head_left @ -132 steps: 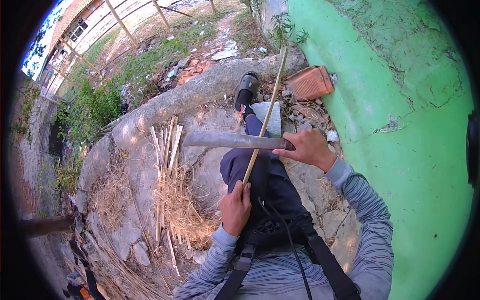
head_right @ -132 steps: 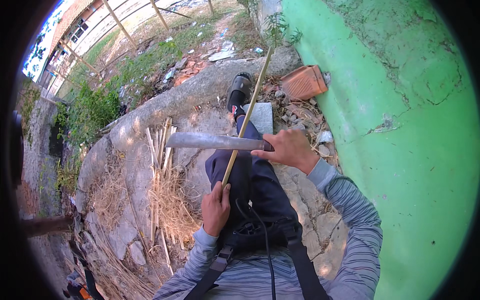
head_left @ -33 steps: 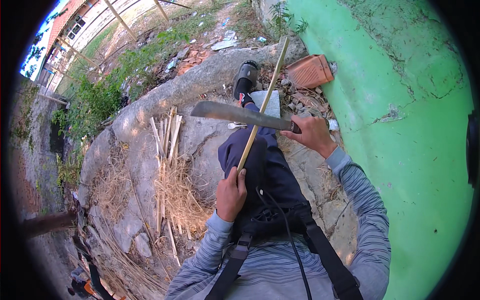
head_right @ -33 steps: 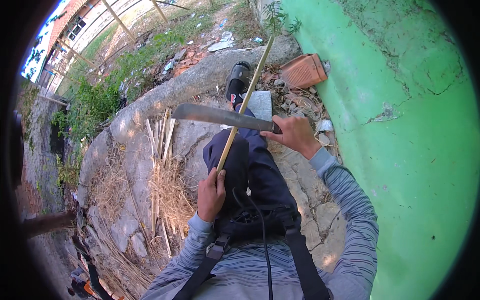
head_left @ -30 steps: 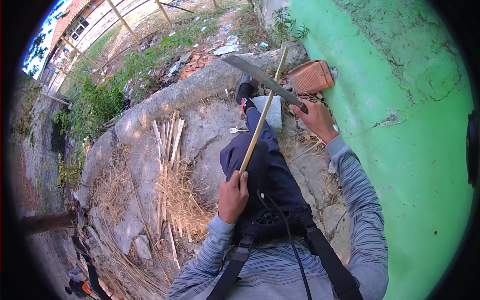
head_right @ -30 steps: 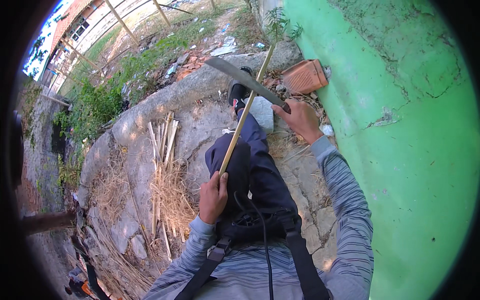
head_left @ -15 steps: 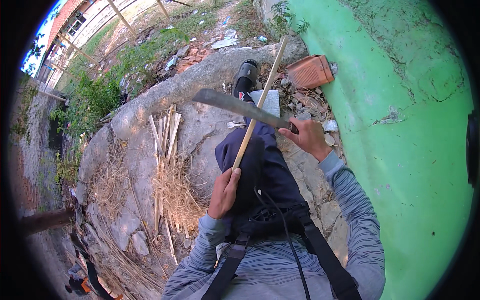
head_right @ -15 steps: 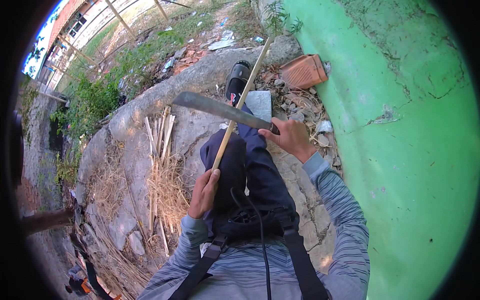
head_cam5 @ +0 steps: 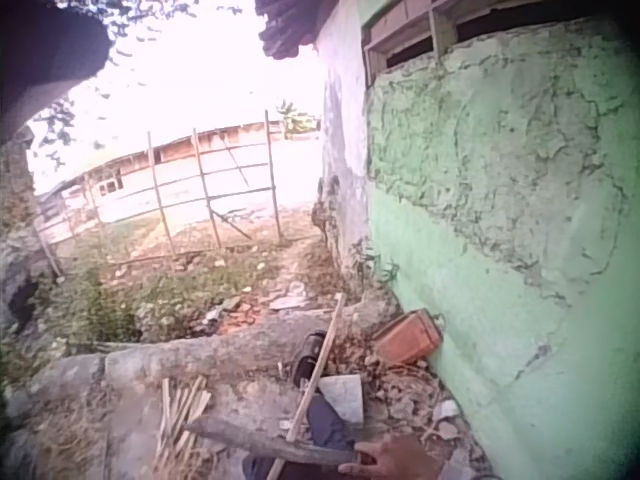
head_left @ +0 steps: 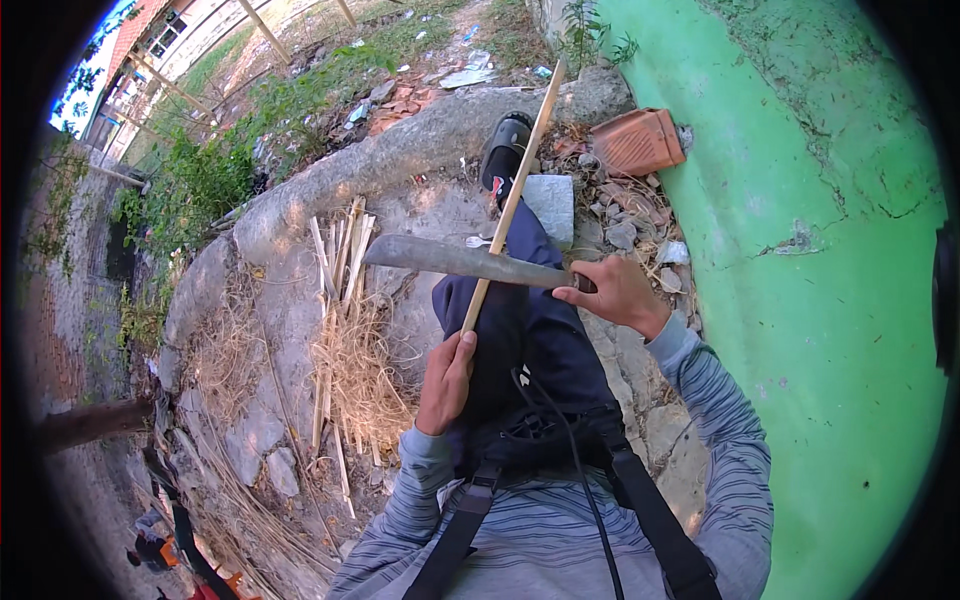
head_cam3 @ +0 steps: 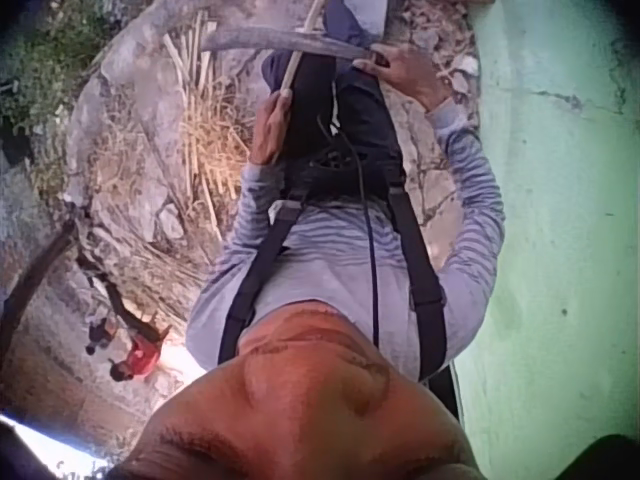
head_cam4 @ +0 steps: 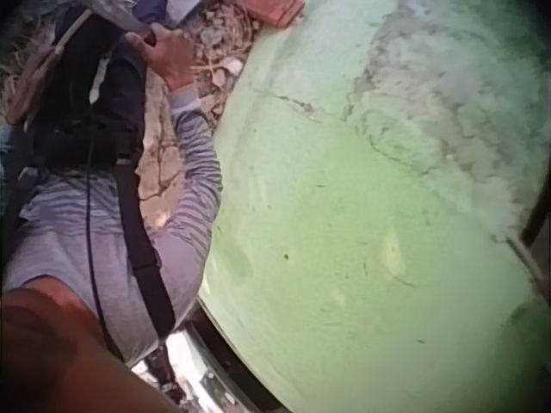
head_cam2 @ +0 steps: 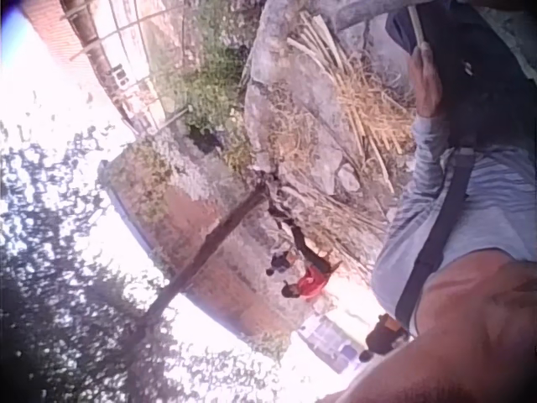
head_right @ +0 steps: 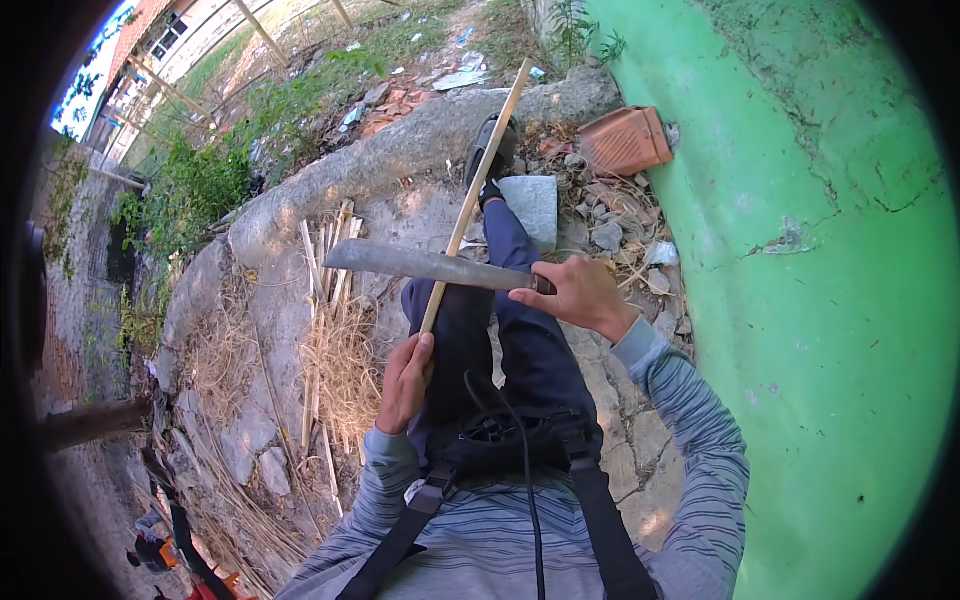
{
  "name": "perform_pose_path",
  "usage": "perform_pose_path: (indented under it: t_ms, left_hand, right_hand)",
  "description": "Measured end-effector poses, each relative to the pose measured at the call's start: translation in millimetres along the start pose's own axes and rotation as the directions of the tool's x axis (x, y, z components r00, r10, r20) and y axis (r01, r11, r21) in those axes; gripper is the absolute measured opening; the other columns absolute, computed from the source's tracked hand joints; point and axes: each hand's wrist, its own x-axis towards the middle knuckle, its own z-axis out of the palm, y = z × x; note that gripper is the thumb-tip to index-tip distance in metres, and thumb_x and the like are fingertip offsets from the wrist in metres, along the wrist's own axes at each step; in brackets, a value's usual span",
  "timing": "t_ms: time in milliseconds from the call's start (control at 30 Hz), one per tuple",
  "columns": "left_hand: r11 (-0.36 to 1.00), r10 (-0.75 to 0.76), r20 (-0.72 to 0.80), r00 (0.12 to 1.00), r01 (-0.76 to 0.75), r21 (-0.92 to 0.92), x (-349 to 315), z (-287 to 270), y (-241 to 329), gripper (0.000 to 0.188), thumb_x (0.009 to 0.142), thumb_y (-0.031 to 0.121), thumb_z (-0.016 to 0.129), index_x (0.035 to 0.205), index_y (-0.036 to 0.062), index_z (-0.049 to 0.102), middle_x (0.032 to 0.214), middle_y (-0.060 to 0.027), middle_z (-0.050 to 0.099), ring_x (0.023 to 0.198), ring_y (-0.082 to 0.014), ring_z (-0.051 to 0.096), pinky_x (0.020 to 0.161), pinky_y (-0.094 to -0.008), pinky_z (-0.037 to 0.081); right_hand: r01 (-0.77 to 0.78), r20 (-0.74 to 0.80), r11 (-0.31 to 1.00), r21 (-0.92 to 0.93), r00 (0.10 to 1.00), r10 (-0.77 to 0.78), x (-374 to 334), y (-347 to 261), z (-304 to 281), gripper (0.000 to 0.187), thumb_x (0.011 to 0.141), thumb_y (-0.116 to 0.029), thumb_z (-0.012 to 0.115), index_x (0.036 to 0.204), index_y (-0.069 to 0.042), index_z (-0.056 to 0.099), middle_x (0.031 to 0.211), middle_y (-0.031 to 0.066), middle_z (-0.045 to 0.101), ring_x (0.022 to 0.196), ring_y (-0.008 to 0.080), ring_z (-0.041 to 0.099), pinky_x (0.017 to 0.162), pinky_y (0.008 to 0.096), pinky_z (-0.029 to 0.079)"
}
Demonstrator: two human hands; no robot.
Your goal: The person strips thin layers from a bamboo pole using a large knife.
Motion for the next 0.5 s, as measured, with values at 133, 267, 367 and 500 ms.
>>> perform_pose_path:
  t_ms: [133, 267, 367, 500]
  left_hand:
    - [0.997, 0.064, -0.032, 0.997, -0.062, 0.048, 1, 2, 7, 0.042, 0.112, 0.038, 0.050, 0.080, 0.0097, 0.050, 0.066, 0.0077, 0.036, 0.058, -0.0044, 0.032, 0.051, -0.0270, 0.025]
    - [0.979, 0.093, -0.036, 0.995, -0.085, 0.183, 4, 3, 3, 0.046, 0.111, 0.038, 0.049, 0.086, 0.0000, 0.055, 0.065, -0.0005, 0.041, 0.063, -0.0099, 0.040, 0.056, -0.0331, 0.033]
    - [0.980, 0.100, -0.044, 0.994, -0.091, 0.176, 4, 3, 0, 0.046, 0.112, 0.038, 0.049, 0.086, 0.0001, 0.054, 0.065, -0.0010, 0.041, 0.063, -0.0095, 0.039, 0.056, -0.0332, 0.033]
    - [0.994, 0.062, -0.056, 0.996, -0.057, 0.097, 1, 5, 1, 0.046, 0.112, 0.037, 0.049, 0.085, 0.0004, 0.053, 0.065, 0.0004, 0.041, 0.063, -0.0085, 0.038, 0.055, -0.0326, 0.032]
  right_hand:
    - [-0.108, -0.136, 0.993, 0.050, 0.984, 0.114, 36, 37, -23, 0.077, 0.096, -0.074, 0.054, 0.079, -0.001, 0.067, 0.059, 0.0195, 0.056, 0.059, 0.0383, 0.063, 0.058, 0.0490, 0.047]
    - [-0.256, -0.274, 0.959, 0.118, 0.920, 0.279, 78, 82, -39, 0.073, 0.101, -0.067, 0.053, 0.081, 0.003, 0.065, 0.063, 0.0185, 0.058, 0.062, 0.0325, 0.065, 0.058, 0.0451, 0.043]
    - [-0.210, -0.211, 0.963, 0.168, 0.947, 0.244, 65, 61, -31, 0.072, 0.101, -0.067, 0.054, 0.082, 0.002, 0.066, 0.063, 0.0188, 0.058, 0.061, 0.0337, 0.063, 0.058, 0.0454, 0.043]
    - [-0.050, 0.077, 0.986, 0.160, 0.996, 0.038, 7, 5, -15, 0.078, 0.096, -0.075, 0.053, 0.079, -0.001, 0.068, 0.059, 0.0200, 0.056, 0.060, 0.0398, 0.062, 0.059, 0.0492, 0.046]
